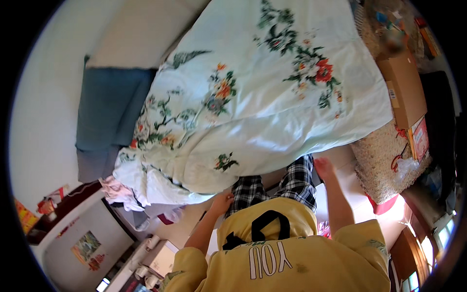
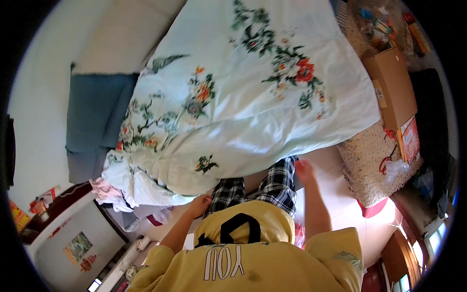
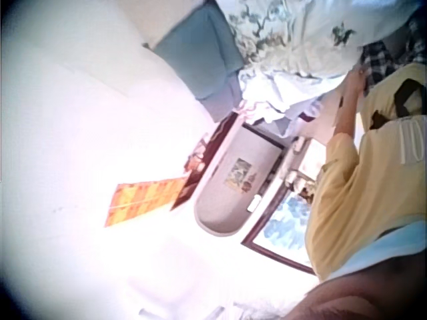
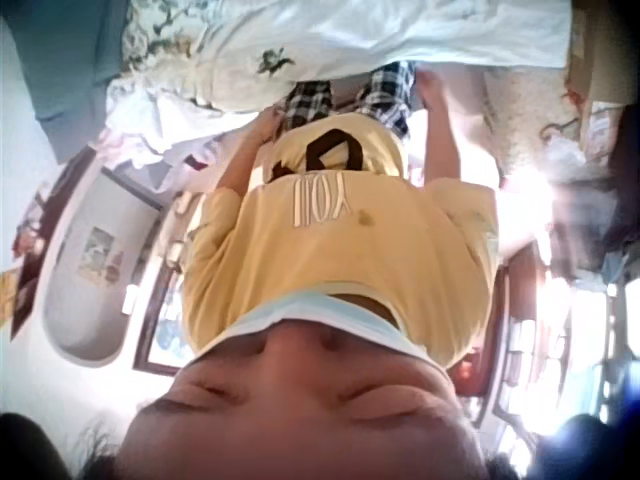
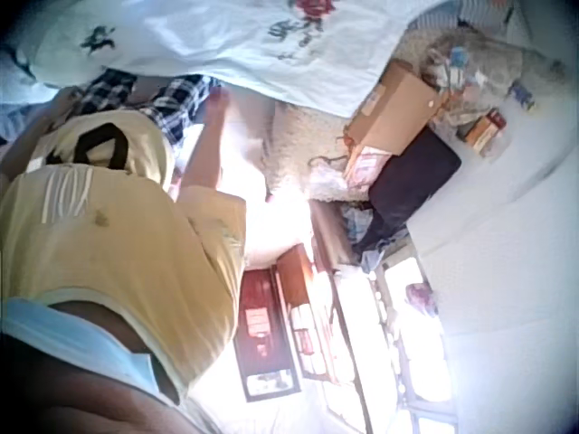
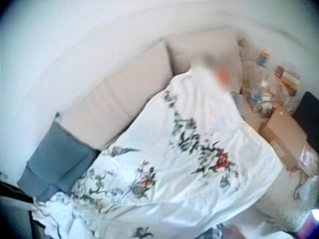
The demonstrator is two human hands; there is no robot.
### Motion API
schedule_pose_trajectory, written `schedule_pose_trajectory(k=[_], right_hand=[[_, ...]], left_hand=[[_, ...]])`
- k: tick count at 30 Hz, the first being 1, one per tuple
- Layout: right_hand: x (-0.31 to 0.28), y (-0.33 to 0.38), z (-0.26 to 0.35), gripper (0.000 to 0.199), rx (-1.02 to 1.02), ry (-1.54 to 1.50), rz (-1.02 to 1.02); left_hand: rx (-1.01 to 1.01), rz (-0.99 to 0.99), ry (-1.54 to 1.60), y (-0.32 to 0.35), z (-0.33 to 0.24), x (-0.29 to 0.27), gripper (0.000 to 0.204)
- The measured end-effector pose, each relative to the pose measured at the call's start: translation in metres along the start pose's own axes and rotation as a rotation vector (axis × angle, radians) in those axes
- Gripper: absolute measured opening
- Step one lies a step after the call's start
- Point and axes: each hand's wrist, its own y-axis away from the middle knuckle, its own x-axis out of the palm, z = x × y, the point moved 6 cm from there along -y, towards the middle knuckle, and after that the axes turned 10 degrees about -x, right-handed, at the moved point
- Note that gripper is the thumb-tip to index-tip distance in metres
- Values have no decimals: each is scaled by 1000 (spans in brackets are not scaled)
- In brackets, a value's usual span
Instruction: The person sits on the floor and handles a large floral-patterned duvet cover, spreading it out and folding it. They use scissors to cut a section of the fabric and then prepare a spool of orange thread, pulling a length of thread to thread a needle.
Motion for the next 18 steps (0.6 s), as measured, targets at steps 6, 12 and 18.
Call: schedule_pose_trajectory(k=[6, 12, 18], right_hand=[[117, 95, -227, 73, 306, 308, -347], [121, 111, -327, 99, 265, 248, -338], [113, 50, -272, 71, -31, 21, -164]], left_hand=[[11, -170, 437, -27, 100, 8, 22], [-419, 54, 1066, -36, 250, 53, 40], [-681, 112, 1586, -97, 303, 75, 56]])
